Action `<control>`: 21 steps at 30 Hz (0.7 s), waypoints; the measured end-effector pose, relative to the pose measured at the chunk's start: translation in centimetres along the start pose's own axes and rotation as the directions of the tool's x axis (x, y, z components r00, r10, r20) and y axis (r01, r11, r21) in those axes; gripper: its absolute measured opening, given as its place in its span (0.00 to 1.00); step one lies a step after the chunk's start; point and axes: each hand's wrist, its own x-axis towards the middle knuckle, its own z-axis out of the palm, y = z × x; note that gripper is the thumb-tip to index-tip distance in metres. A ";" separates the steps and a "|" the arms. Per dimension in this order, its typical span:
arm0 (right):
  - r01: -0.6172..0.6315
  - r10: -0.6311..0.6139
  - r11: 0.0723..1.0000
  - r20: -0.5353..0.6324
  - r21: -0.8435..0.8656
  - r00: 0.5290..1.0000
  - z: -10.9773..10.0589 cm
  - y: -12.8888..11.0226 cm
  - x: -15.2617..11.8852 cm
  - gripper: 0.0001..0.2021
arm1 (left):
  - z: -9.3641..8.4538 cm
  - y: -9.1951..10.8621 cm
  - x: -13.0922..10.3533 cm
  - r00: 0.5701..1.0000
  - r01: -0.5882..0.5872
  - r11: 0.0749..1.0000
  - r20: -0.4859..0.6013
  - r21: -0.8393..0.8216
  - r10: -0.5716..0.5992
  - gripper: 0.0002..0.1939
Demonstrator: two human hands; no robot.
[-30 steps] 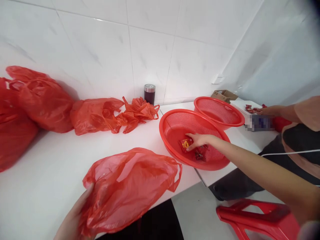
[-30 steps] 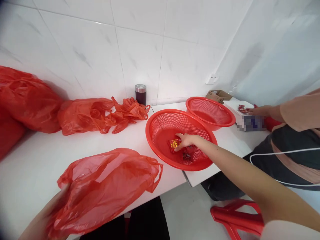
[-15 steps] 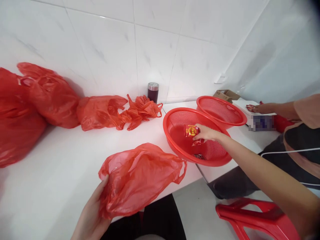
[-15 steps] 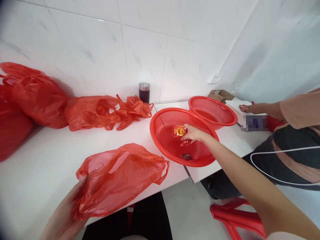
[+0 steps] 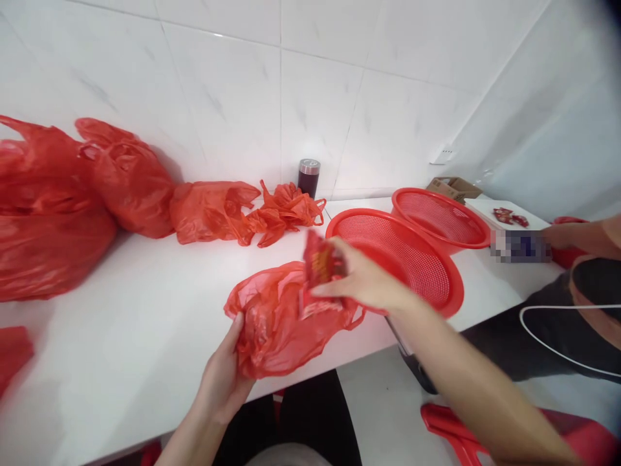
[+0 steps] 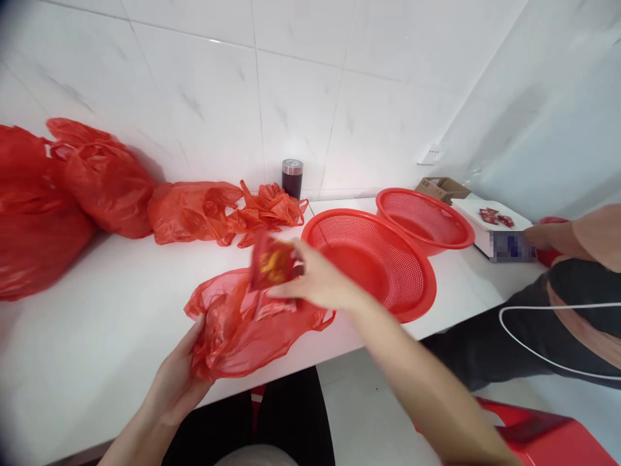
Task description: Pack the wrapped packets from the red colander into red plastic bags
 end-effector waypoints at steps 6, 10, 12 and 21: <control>0.069 -0.087 0.955 -0.049 -0.290 0.995 8.6 5.7 2.8 0.31 | -1.6 0.9 1.0 0.984 -0.161 0.979 -0.053 0.121 0.168 0.16; 0.122 -0.128 0.898 0.014 -0.423 0.992 6.8 3.8 1.6 0.32 | -4.8 2.8 2.1 0.926 -0.334 0.814 0.004 0.475 0.377 0.23; 0.158 -0.188 0.890 -0.029 -0.428 0.982 3.8 1.7 0.4 0.25 | -6.2 3.7 2.5 0.875 -0.375 0.640 0.029 0.670 0.483 0.27; -0.500 0.583 0.355 -0.231 -0.790 0.779 -9.9 7.2 -3.2 0.14 | -5.6 4.1 1.4 0.705 -0.423 0.214 0.172 0.881 0.688 0.31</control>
